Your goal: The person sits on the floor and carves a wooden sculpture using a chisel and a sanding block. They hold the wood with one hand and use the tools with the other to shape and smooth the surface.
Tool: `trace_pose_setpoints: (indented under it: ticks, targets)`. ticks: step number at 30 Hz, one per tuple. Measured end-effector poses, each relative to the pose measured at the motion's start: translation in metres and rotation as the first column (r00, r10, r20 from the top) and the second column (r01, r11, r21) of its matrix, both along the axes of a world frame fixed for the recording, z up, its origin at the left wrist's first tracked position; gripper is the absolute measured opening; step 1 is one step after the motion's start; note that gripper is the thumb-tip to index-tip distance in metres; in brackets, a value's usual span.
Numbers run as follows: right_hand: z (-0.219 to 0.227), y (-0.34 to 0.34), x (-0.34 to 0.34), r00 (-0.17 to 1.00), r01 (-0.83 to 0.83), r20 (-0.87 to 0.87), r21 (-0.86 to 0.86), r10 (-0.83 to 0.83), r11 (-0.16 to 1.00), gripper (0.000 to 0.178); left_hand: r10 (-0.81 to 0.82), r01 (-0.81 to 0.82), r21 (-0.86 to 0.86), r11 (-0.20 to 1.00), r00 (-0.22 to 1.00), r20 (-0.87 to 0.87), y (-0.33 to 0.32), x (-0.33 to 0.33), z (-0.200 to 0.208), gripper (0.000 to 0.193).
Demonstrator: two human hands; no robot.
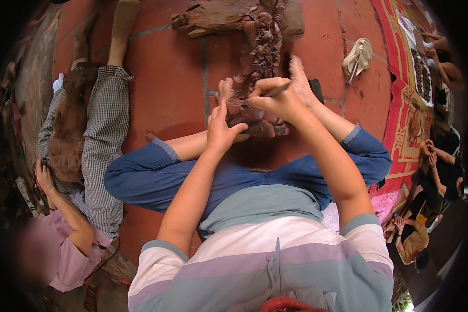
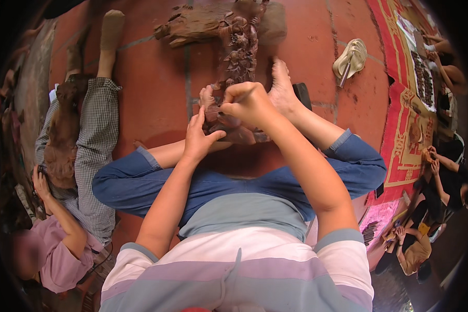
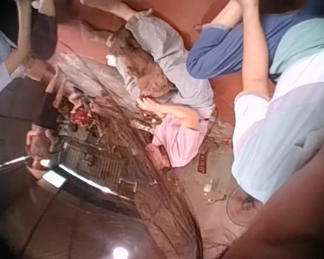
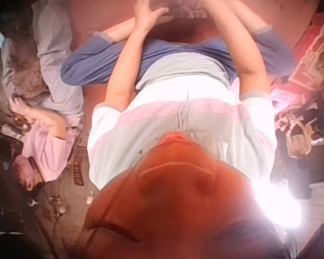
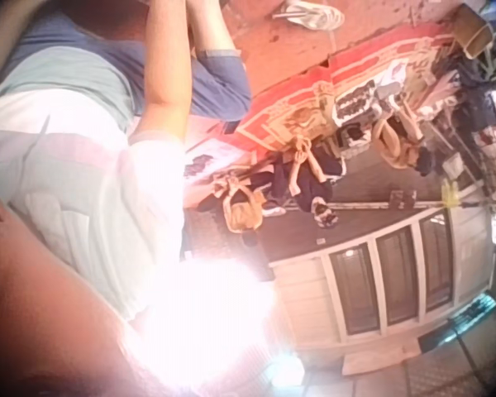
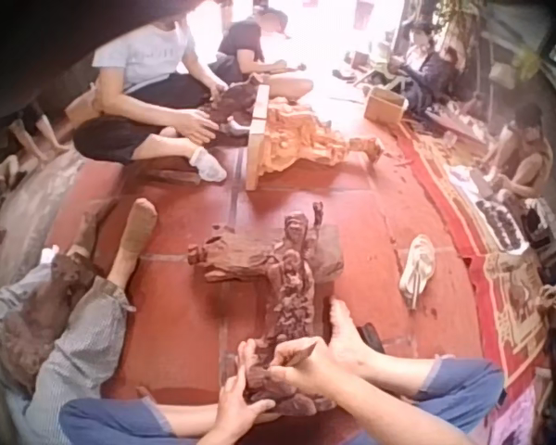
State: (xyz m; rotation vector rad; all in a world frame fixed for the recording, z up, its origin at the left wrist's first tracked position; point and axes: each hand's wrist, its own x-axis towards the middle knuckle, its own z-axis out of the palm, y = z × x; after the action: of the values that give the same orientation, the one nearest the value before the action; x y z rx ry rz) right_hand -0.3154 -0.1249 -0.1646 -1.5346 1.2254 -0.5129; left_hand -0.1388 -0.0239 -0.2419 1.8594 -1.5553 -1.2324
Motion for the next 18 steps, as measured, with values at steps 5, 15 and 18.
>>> trace_pose_setpoints:
  ticks: [5,15,18]
  targets:
    - [0.011,-0.001,-0.017,0.997,0.03,0.07,0.085,-0.036,0.996,0.01,0.01,-0.01,-0.007,1.0,1.0,-0.008,0.001,-0.001,-0.003,0.101]
    - [0.009,0.003,-0.002,0.999,0.036,0.02,0.044,-0.037,0.998,0.01,0.007,-0.007,-0.016,1.0,1.0,-0.009,0.001,0.001,-0.004,0.101]
    - [0.004,0.005,-0.007,1.0,0.007,0.024,0.035,-0.008,0.999,0.01,-0.009,0.009,-0.016,1.0,1.0,-0.001,0.001,0.001,-0.003,0.101]
